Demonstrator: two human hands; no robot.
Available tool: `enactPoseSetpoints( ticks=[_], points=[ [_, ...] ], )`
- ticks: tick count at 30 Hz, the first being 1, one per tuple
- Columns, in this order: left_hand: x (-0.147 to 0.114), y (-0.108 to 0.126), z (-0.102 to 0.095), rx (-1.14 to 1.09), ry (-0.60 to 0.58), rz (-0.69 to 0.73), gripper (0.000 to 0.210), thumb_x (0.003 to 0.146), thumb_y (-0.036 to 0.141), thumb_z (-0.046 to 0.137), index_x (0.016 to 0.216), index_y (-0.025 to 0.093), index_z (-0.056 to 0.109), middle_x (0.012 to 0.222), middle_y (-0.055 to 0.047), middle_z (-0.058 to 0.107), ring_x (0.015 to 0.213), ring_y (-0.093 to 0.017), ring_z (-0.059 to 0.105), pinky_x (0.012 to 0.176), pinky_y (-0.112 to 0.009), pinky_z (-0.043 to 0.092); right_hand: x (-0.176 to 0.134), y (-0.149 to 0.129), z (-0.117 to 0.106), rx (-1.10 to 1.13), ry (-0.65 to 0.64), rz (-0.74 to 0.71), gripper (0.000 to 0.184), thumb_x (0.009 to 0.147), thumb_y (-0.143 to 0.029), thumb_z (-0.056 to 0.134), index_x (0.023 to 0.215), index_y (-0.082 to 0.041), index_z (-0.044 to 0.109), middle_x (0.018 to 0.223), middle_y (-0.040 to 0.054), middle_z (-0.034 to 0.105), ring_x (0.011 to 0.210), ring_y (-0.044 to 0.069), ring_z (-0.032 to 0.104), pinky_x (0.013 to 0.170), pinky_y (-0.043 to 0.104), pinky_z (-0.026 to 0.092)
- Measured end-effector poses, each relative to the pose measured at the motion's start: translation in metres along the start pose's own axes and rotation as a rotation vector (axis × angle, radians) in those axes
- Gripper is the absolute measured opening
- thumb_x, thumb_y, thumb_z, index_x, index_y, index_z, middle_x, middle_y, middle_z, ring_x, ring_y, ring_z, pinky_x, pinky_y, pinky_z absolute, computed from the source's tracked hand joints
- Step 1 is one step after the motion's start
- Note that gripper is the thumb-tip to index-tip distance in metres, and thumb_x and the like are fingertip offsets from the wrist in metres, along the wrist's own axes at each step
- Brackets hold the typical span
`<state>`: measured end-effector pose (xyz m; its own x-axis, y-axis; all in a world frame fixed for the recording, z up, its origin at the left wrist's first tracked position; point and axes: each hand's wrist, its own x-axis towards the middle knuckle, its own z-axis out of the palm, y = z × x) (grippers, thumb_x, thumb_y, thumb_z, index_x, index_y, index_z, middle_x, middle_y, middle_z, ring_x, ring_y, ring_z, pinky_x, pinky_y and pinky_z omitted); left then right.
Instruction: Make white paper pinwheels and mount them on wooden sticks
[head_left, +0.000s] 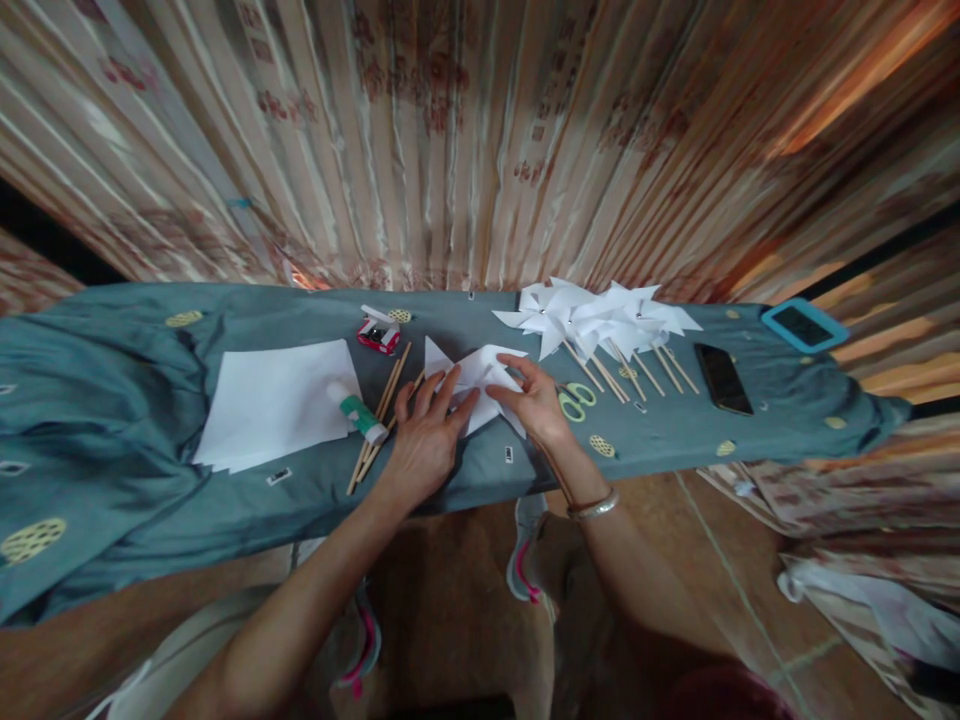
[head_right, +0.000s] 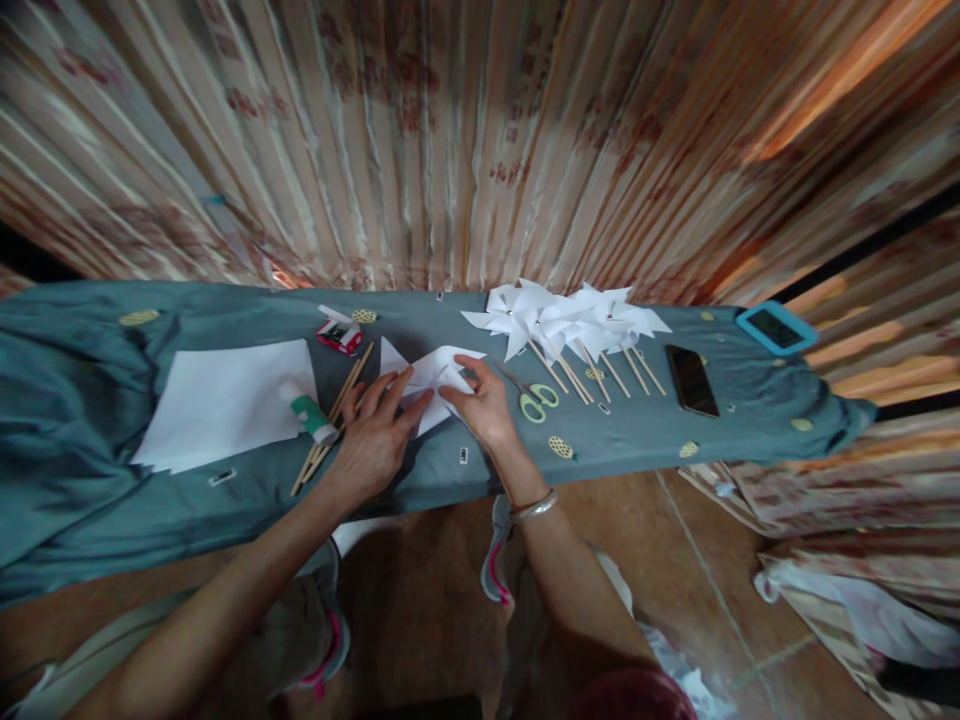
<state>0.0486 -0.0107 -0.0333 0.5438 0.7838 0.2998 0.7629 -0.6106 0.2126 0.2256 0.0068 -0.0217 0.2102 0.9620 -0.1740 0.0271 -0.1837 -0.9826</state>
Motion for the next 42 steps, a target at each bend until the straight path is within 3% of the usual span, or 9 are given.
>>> enactPoseSetpoints(
  ticks=[8,12,22,35,39,42],
  points=[
    [0.001,0.002,-0.001,-0.002,0.033,0.025,0.052,0.091,0.010,0.042,0.139,0.025,0.053,0.157,-0.014,0.036,0.143,-0.034,0.031,0.112,-0.058,0.021,-0.009,-0.006,0.004,0.227,0.094,0.037,0.072,0.046,-0.032,0.087,0.111,-0.022,0.058,0.071,-0.0031,0.073,0.058,0.019,0.066,0.059,0.032,0.054],
    [0.003,0.003,0.000,-0.003,0.056,0.048,0.051,0.092,0.010,0.042,0.140,0.024,0.053,0.156,-0.014,0.038,0.143,-0.034,0.031,0.112,-0.058,0.020,-0.009,-0.006,0.006,0.254,0.147,0.030,0.074,0.041,-0.028,0.089,0.109,-0.021,0.059,0.068,-0.0054,0.071,0.055,0.016,0.063,0.057,0.029,0.051],
    [0.005,0.008,-0.003,-0.076,0.098,0.045,0.049,0.094,0.012,0.040,0.140,0.025,0.052,0.155,-0.015,0.039,0.143,-0.033,0.030,0.111,-0.057,0.020,-0.011,-0.009,0.005,0.377,0.130,0.018,0.066,0.043,-0.025,0.087,0.103,-0.021,0.060,0.066,-0.0060,0.072,0.051,0.013,0.060,0.054,0.026,0.050],
    [0.008,0.012,-0.001,-0.197,0.074,0.025,0.052,0.087,0.008,0.044,0.137,0.021,0.054,0.155,-0.013,0.038,0.143,-0.034,0.027,0.112,-0.059,0.020,-0.007,-0.004,0.004,0.278,0.199,-0.025,0.062,0.045,-0.028,0.085,0.101,-0.021,0.060,0.067,-0.0060,0.070,0.052,0.014,0.060,0.053,0.027,0.050],
    [0.013,0.003,-0.004,-0.355,0.211,-0.034,0.050,0.089,0.017,0.050,0.139,0.022,0.050,0.155,-0.012,0.038,0.144,-0.032,0.027,0.115,-0.057,0.018,-0.005,-0.006,0.001,0.260,0.205,-0.047,0.057,0.047,-0.028,0.084,0.099,-0.022,0.061,0.072,-0.0044,0.071,0.057,0.016,0.063,0.057,0.030,0.051],
    [0.017,-0.006,-0.005,-0.691,0.358,-0.224,0.068,0.083,0.031,0.065,0.146,0.024,0.039,0.157,-0.012,0.034,0.145,-0.031,0.026,0.118,-0.054,0.018,-0.006,-0.009,0.000,0.298,0.197,-0.072,0.054,0.047,-0.026,0.084,0.097,-0.023,0.062,0.073,-0.0044,0.072,0.059,0.016,0.064,0.058,0.030,0.053]
  ],
)
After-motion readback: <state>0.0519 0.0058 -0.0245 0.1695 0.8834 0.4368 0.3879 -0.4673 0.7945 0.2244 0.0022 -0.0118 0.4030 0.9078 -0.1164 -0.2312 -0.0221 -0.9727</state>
